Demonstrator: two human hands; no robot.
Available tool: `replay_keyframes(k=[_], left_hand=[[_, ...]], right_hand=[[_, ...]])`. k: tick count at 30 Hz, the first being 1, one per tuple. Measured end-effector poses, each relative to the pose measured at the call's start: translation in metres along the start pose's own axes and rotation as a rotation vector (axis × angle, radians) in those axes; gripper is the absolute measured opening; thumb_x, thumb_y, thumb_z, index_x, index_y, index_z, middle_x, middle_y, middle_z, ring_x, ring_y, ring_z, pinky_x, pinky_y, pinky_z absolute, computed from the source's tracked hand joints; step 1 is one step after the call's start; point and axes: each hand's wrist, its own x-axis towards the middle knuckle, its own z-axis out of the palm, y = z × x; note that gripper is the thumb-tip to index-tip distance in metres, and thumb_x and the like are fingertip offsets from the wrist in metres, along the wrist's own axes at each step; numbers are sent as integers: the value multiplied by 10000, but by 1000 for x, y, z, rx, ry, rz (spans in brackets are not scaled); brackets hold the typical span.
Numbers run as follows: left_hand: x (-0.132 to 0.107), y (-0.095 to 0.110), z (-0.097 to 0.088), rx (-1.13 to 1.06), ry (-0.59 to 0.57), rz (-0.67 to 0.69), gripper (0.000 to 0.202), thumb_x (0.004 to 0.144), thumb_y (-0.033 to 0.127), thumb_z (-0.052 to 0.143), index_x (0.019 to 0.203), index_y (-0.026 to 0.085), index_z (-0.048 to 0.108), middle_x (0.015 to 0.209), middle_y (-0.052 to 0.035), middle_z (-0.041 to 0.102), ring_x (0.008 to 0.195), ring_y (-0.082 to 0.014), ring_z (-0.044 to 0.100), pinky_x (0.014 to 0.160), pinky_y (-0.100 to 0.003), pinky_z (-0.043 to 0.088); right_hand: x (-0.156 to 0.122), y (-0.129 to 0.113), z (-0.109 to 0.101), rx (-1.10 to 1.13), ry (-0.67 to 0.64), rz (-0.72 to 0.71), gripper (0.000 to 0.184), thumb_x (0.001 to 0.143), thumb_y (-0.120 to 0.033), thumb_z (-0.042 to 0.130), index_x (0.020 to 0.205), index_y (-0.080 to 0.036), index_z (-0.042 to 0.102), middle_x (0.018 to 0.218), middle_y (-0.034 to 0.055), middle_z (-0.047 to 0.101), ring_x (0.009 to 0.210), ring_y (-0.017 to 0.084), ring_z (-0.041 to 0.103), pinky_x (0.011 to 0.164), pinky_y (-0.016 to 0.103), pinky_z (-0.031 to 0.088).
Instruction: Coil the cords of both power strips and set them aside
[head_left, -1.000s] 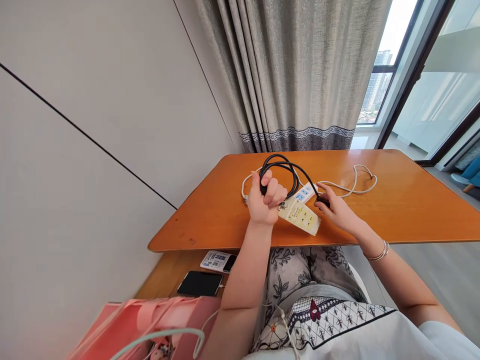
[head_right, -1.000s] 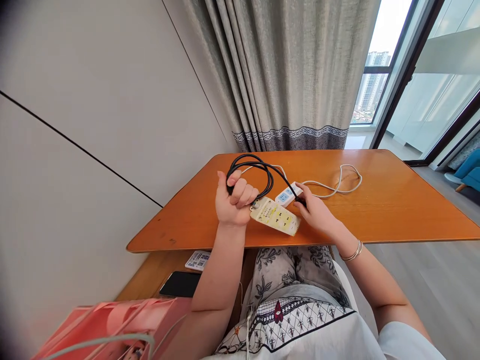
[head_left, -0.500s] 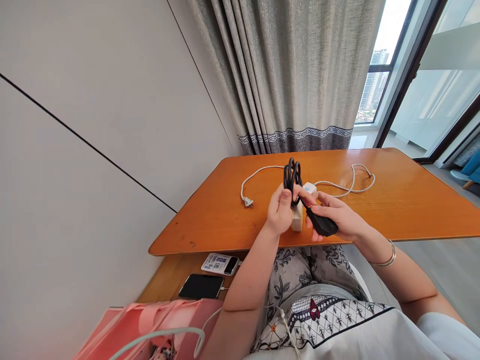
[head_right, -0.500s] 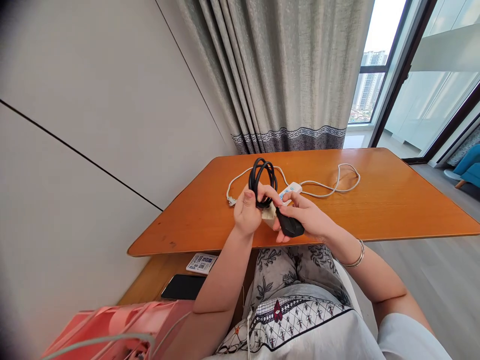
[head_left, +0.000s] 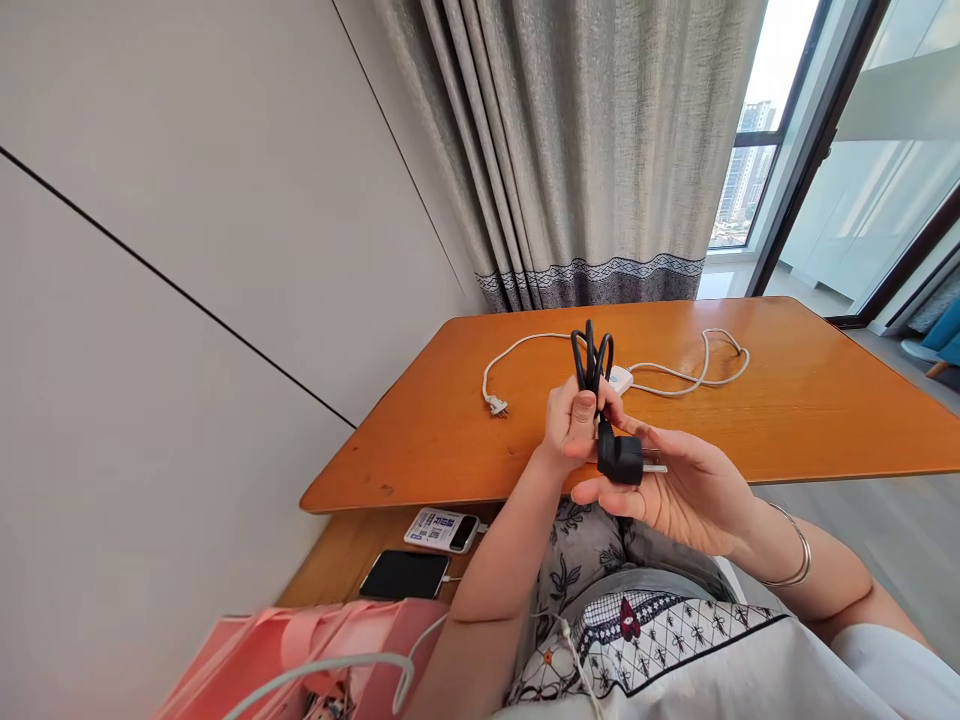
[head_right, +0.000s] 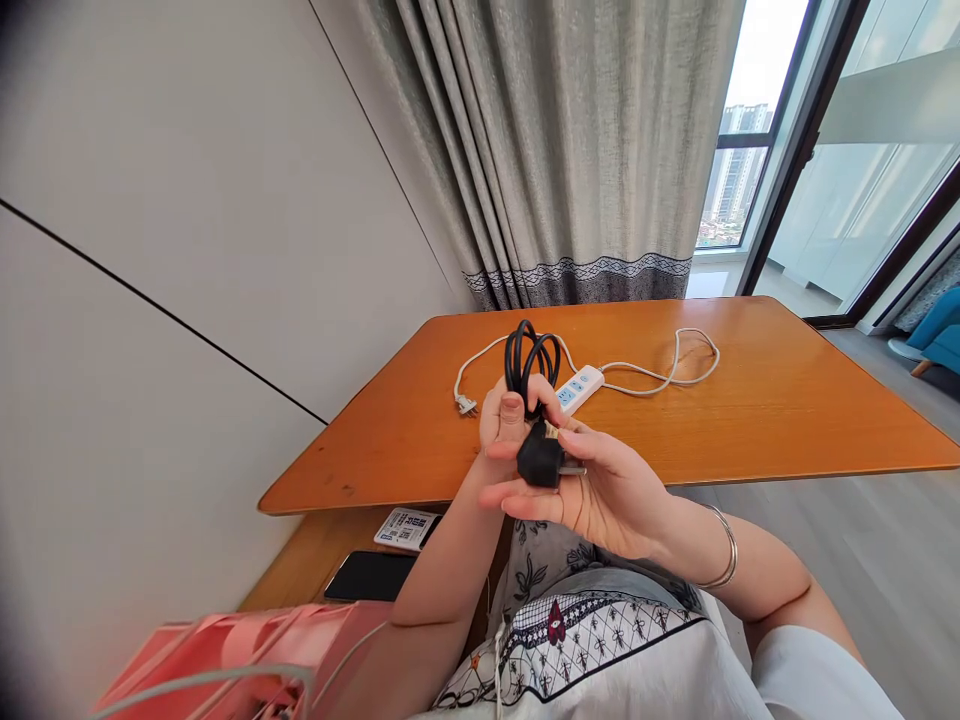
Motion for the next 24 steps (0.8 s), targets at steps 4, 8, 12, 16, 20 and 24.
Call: replay_keyframes(k=[4,8,12,16,20,24], left_hand=[[-3,-3,1,-48,-25,-30,523,957,669,428,720,208,489,542,22,525,473,-102,465,466,-244,346],[-1,1,0,-208,-11,-123,505,915,661,534,699,208,474,514,30,481,466,-100,415,470,-242,330],[13,14,-5,-499,72,-257,539,871,645,620,633,212,405,403,59,350,412,-94,308,441,-224,296],[29,20,-8,-768,105,-525,534,1002,544,452,602,207,347,367,78,183,383,-91,194,418,-193,279],[42,3,-6,-982,184,-798,529,1075,437,225,623,198,362,396,82,164,369,-83,186,398,-163,260],[53,-35,-10,-1067,224,-903,501,1077,405,270,652,184,417,417,84,235,367,-66,259,407,-150,298]], right_hand=[[-10,1,6,-26,11,2,516,886,-475,670,1325,-315,453,1327,46,660,1023,189,753,938,303,578],[-23,2,7,-180,-87,32,809,861,-556,703,1505,-393,241,1362,85,634,953,202,766,798,314,606],[-13,-5,-19,-632,-11,-242,588,905,-437,697,1419,-285,454,967,44,724,795,158,718,716,299,590],[32,-25,-64,-845,524,-802,687,746,-412,841,1343,-322,513,1319,81,606,1167,206,609,897,336,566],[79,-43,-100,-591,391,-392,531,731,-518,816,1142,-235,635,1088,63,687,926,192,674,763,325,570],[109,-51,-121,-366,402,-345,334,709,-367,861,788,-169,604,651,-49,557,557,63,515,533,182,457]])
